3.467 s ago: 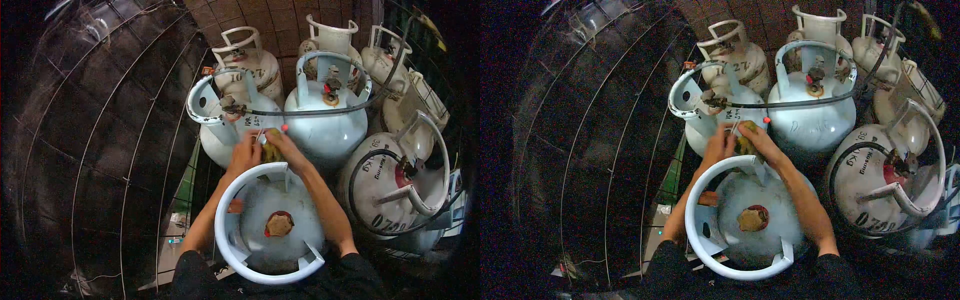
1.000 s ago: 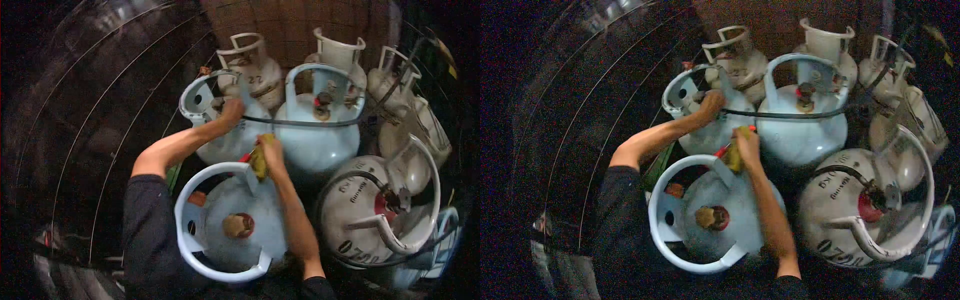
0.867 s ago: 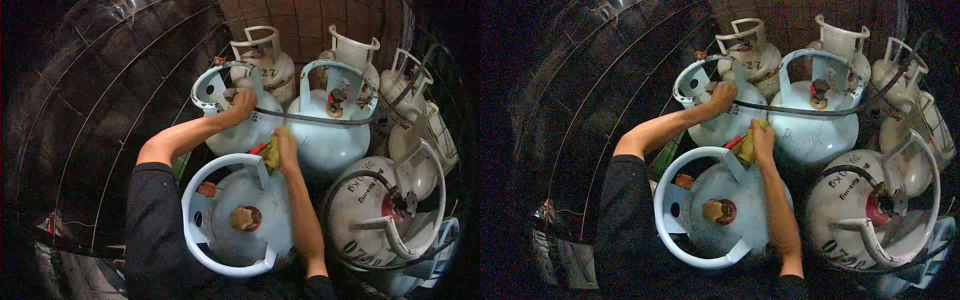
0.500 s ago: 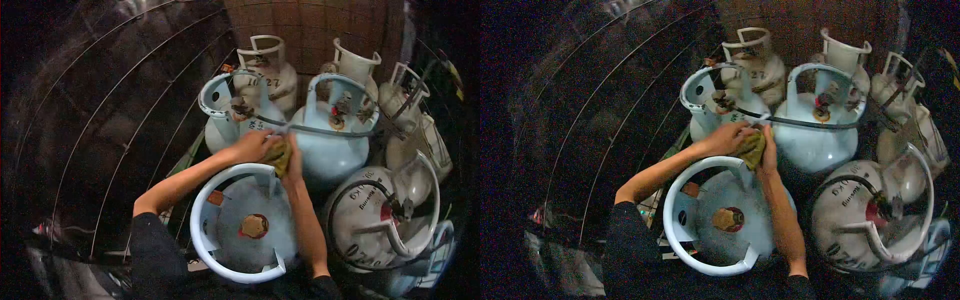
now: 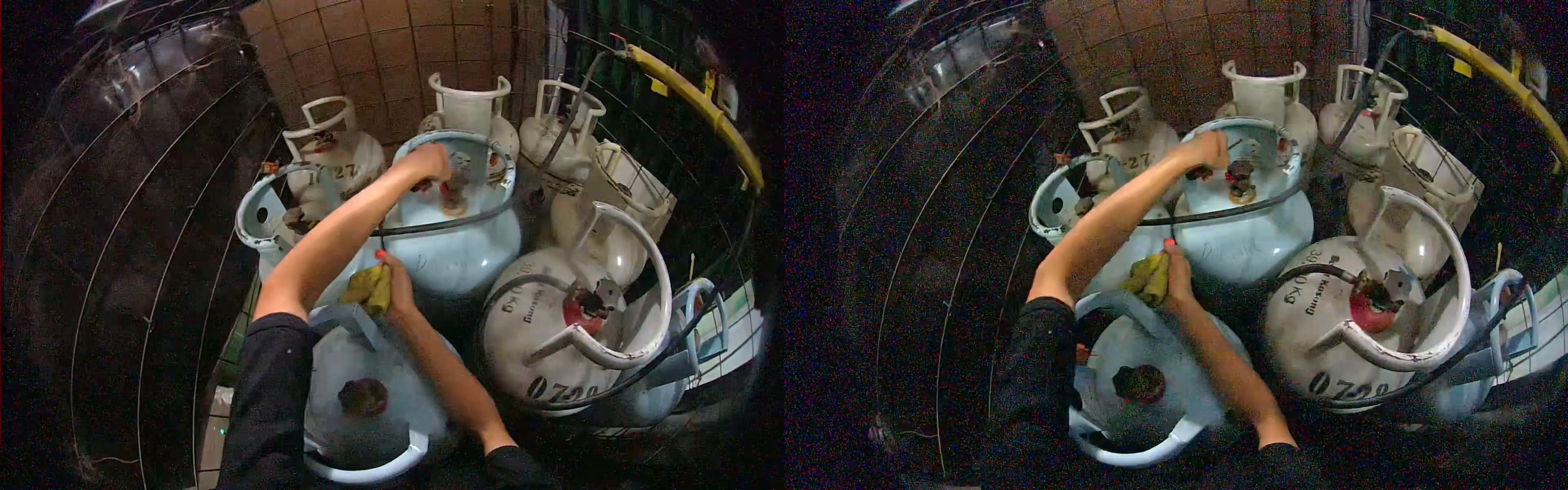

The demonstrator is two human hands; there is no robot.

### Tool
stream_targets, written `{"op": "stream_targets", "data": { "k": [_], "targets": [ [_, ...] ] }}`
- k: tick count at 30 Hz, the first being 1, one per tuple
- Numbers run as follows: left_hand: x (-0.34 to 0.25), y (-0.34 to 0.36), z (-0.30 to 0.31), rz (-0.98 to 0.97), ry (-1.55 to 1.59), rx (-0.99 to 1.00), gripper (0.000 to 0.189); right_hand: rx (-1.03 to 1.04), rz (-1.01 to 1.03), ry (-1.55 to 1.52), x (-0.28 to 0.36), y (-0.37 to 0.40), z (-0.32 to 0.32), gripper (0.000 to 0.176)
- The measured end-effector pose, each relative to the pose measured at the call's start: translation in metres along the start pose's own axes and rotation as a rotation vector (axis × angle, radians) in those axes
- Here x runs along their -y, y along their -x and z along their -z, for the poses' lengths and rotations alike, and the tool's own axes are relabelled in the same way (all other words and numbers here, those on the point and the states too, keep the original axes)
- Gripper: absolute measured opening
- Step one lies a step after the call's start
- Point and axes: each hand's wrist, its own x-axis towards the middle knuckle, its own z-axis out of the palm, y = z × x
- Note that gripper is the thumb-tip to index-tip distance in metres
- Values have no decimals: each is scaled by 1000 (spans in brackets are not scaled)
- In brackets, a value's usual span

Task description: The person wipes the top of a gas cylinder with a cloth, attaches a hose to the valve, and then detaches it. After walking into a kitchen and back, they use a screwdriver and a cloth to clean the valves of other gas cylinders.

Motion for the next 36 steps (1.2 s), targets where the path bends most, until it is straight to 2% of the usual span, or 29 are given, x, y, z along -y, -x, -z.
{"op": "stream_targets", "data": {
  "k": [2,5,6,8,10,12,13,14,16,17,19,20,21,22,24,25,26,28,29,30,31,32,34,36],
  "targets": [
    [0,-29,-16,45,-47,22,31,45,84,70,3,7,0,22],
    [19,-64,-51,-39,-216,-312,27,49,86,50,7,14,-13,25],
    [27,-74,-59,-38,-216,-298,27,42,81,41,8,14,-14,25],
    [26,-66,-58,124,226,23,26,47,113,113,6,13,-13,30],
    [31,-63,-62,199,284,-1,29,45,94,101,6,13,-16,31],
    [45,-70,-66,-189,128,-113,35,49,76,89,6,16,-19,32],
    [56,-82,-78,-230,310,-155,46,8,70,130,10,25,-25,33],
    [62,-95,-84,-223,313,-158,46,-31,65,170,13,29,-28,34],
    [71,-113,-93,-3,365,-58,49,8,34,174,10,24,-20,34],
    [64,-96,-86,11,371,-63,49,50,12,176,9,23,-17,34],
    [43,-51,-64,-108,51,-157,50,75,-31,134,10,24,-15,34],
    [31,-17,-54,-89,131,-240,45,99,-68,82,9,25,-17,34],
    [36,7,-50,-251,96,-390,43,162,-30,-14,9,31,-26,34],
    [41,29,-44,-418,50,-532,41,172,32,-53,-3,4,-12,33],
    [43,95,-15,-294,-26,-529,35,408,-30,-5,15,32,-33,27],
    [45,125,2,-205,-80,-523,29,426,17,40,16,36,-39,27],
    [55,149,16,-177,-88,-477,31,441,68,87,16,40,-43,28],
    [92,175,21,-156,8,-261,42,412,129,266,24,52,-62,27],
    [106,187,19,-140,92,-109,43,307,153,346,23,53,-73,33],
    [118,198,17,-128,175,44,45,223,132,364,29,58,-85,42],
    [136,200,8,-183,249,83,50,279,204,293,23,47,-87,45],
    [152,203,-3,-262,123,-136,49,324,275,219,18,34,-88,50],
    [163,213,-1,-155,147,-371,45,317,191,63,9,17,-90,57],
    [175,208,10,-9,121,-385,39,527,168,43,0,11,-90,52]
  ]
}}
